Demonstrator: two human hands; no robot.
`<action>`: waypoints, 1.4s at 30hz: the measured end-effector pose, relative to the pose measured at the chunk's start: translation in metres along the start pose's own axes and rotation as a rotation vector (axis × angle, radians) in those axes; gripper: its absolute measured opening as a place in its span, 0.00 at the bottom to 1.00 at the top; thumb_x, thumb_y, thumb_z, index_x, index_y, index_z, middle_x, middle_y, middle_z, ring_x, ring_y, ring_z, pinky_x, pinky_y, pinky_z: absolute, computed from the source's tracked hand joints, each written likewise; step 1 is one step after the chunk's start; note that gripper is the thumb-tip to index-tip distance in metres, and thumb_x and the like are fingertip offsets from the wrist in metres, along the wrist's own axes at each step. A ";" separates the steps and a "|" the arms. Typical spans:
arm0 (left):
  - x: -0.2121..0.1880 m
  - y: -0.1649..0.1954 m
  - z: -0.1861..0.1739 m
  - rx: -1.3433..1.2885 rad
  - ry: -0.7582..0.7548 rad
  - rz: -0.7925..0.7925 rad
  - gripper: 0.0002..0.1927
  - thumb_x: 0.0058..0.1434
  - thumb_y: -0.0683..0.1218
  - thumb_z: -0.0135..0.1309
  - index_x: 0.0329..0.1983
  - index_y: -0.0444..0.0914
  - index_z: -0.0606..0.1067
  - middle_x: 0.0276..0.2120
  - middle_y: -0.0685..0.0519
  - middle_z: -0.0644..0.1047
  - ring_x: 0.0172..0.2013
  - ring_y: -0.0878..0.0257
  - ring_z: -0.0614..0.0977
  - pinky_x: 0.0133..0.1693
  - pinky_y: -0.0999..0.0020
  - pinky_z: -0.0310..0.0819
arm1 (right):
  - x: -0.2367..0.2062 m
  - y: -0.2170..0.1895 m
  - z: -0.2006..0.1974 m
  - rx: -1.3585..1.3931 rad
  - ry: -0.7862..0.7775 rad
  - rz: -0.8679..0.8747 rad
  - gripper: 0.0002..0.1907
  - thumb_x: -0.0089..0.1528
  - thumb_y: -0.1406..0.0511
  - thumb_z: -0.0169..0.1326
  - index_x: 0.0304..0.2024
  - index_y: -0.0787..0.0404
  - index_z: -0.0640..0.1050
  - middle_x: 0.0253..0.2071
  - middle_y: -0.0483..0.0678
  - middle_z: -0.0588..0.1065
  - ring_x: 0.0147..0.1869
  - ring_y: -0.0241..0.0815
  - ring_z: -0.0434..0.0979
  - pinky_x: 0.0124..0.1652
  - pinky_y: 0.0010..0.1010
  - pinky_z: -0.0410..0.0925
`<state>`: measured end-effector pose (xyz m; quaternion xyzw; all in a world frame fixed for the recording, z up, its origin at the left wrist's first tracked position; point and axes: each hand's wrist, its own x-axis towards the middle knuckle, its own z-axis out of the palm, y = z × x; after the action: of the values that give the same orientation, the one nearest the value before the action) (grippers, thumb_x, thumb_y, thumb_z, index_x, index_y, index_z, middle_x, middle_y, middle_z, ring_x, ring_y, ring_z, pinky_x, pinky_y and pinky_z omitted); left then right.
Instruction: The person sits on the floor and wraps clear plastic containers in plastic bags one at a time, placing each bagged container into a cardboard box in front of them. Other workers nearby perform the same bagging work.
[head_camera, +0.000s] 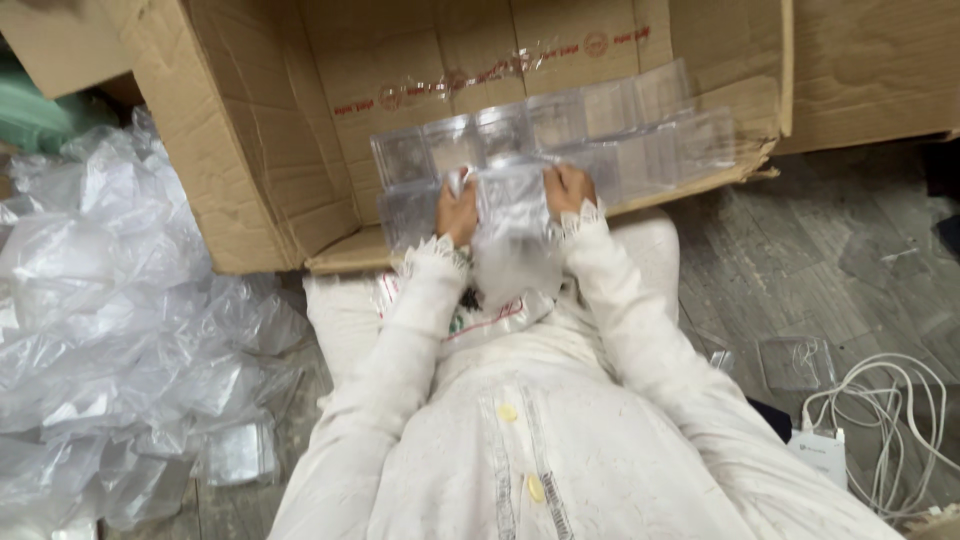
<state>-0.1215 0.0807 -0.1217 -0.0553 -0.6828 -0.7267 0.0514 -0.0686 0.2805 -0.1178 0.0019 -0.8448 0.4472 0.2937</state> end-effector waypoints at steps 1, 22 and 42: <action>-0.006 0.003 -0.006 0.038 -0.062 -0.114 0.17 0.71 0.52 0.56 0.51 0.33 0.78 0.30 0.56 0.77 0.27 0.69 0.74 0.29 0.68 0.70 | -0.004 0.009 0.001 0.075 -0.028 0.112 0.15 0.71 0.67 0.53 0.29 0.68 0.71 0.24 0.53 0.67 0.26 0.40 0.62 0.29 0.36 0.59; -0.150 -0.056 -0.119 -0.005 -0.921 -0.501 0.30 0.62 0.62 0.57 0.46 0.29 0.80 0.29 0.53 0.76 0.26 0.65 0.73 0.29 0.68 0.66 | -0.075 -0.090 0.018 0.749 -0.432 0.227 0.14 0.74 0.62 0.56 0.34 0.58 0.71 0.28 0.39 0.70 0.30 0.31 0.64 0.29 0.28 0.60; -0.078 0.045 -0.475 0.779 0.809 -0.679 0.55 0.58 0.80 0.58 0.44 0.19 0.74 0.36 0.34 0.79 0.39 0.44 0.82 0.44 0.53 0.74 | -0.067 -0.119 0.047 0.053 -0.649 -0.043 0.12 0.64 0.64 0.61 0.35 0.69 0.79 0.22 0.52 0.76 0.23 0.37 0.72 0.25 0.28 0.65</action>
<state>-0.0430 -0.3961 -0.1183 0.4638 -0.8022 -0.3655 0.0882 -0.0047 0.1568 -0.0815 0.1696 -0.8823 0.4387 0.0182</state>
